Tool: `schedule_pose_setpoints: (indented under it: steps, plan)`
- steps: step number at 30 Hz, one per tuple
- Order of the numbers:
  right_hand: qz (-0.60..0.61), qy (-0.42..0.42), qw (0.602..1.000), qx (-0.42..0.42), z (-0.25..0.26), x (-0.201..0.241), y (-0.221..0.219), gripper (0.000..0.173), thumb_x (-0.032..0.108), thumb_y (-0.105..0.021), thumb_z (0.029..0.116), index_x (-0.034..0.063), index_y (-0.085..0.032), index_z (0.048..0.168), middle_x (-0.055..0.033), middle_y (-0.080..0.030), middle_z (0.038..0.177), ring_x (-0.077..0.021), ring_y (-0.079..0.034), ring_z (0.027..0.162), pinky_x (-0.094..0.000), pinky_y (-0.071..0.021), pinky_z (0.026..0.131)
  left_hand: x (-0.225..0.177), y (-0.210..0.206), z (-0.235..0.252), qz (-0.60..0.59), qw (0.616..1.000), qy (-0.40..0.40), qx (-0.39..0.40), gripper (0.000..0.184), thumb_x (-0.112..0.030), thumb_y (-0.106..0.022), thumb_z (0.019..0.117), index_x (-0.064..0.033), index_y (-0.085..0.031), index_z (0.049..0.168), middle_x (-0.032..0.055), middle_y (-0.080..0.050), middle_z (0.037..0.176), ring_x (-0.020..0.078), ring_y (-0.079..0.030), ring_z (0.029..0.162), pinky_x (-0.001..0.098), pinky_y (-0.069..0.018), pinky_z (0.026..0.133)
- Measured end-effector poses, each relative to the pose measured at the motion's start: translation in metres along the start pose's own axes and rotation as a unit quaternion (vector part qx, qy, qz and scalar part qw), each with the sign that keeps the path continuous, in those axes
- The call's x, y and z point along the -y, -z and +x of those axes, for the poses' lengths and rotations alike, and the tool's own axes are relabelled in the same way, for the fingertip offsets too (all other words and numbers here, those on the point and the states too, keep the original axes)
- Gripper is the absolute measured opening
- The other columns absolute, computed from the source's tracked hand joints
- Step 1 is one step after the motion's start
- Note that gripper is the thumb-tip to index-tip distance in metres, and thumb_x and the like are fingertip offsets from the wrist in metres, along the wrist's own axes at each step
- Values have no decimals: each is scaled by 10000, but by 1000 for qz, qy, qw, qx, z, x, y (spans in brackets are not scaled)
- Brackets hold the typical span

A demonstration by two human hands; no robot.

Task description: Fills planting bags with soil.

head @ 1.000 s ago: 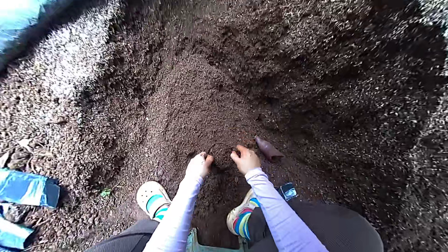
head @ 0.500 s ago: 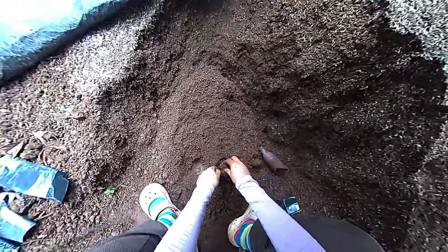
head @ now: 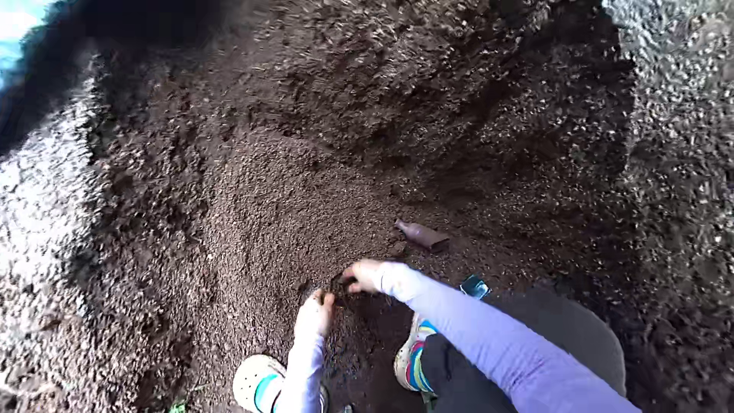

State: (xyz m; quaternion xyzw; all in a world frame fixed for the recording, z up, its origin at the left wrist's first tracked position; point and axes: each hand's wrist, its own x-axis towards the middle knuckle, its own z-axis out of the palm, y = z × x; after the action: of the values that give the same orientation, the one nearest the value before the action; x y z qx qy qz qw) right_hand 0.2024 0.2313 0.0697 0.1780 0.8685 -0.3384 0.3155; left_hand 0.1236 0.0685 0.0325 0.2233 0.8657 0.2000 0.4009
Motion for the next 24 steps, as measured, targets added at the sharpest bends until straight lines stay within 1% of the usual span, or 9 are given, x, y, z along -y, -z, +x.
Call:
schedule_pose_setpoints:
  steps: [3, 5, 8, 10, 12, 15, 20, 22, 24]
  plan:
    - [58, 23, 996, -67, 9, -25, 42, 387, 242, -555, 1075, 35, -600, 1399, -229, -617, 1383, -379, -568, 1322, -572, -391, 1147, -6, 1, 9, 17, 995, -43, -93, 583, -369, -673, 977, -18, -519, 1416, 236, -622, 1303, 396, -604, 1218, 591, -479, 1019]
    - [60, 8, 991, -120, 47, -55, 58, 397, 254, -546, 1078, 56, -586, 1419, -225, -625, 1376, -386, -576, 1318, -596, -404, 1131, -16, -2, 24, 89, 991, -64, -76, 710, -442, -724, 938, -105, -482, 1514, 243, -517, 1477, 471, -473, 1371, 681, -416, 1045]
    - [30, -11, 985, -170, 107, -91, 80, 448, 261, -586, 1053, 82, -562, 1462, -230, -596, 1418, -404, -535, 1363, -608, -400, 1139, -26, -14, 55, 171, 975, -139, -13, 511, -370, -671, 978, -203, -591, 1454, 124, -493, 1558, 416, -390, 1465, 660, -359, 1113]
    - [33, -17, 977, -212, 125, -101, 100, 459, 271, -587, 1050, 118, -555, 1481, -209, -552, 1478, -411, -466, 1418, -625, -391, 1134, -25, -21, 72, 160, 961, -224, 8, 294, -227, -621, 1001, -142, -733, 1259, 73, -593, 1479, 369, -433, 1454, 599, -311, 1185]
    - [64, -18, 957, -283, 151, -111, 110, 450, 275, -618, 1030, 195, -577, 1470, -129, -503, 1545, -372, -387, 1479, -656, -375, 1121, -16, -30, 81, 98, 941, -323, -33, 239, -105, -594, 946, -111, -801, 1065, 44, -740, 1251, 363, -562, 1343, 590, -352, 1167]
    - [91, -44, 957, -272, 181, -131, 105, 550, 312, -721, 961, 262, -560, 1485, -61, -360, 1656, -394, -240, 1547, -786, -290, 1085, -1, -38, 80, 20, 923, -375, -79, 237, -129, -561, 952, -114, -797, 950, 13, -781, 1095, 301, -625, 1263, 512, -385, 1162]
    - [103, -91, 971, -194, 185, -138, 60, 755, 156, -940, 710, 292, -651, 1394, -102, -288, 1683, -569, -177, 1497, -851, -309, 988, 5, -9, 63, -58, 924, -360, -112, 201, -226, -608, 986, -76, -735, 1029, 83, -724, 1230, 214, -563, 1338, 400, -355, 1201]
    - [137, -107, 973, -153, 173, -138, 52, 737, 33, -880, 757, 269, -642, 1413, -109, -254, 1700, -589, -163, 1495, -837, -303, 1024, 8, 5, 55, -69, 922, -352, -142, 238, -226, -583, 993, -50, -724, 1069, 97, -713, 1238, 179, -569, 1325, 363, -381, 1182]
    - [126, -123, 977, -120, 163, -141, 51, 724, 52, -839, 813, 249, -588, 1463, -167, -299, 1665, -554, -248, 1482, -764, -366, 1057, 13, 12, 48, -55, 922, -348, -159, 252, -197, -565, 981, -41, -742, 1071, 105, -713, 1233, 172, -588, 1290, 352, -403, 1149]
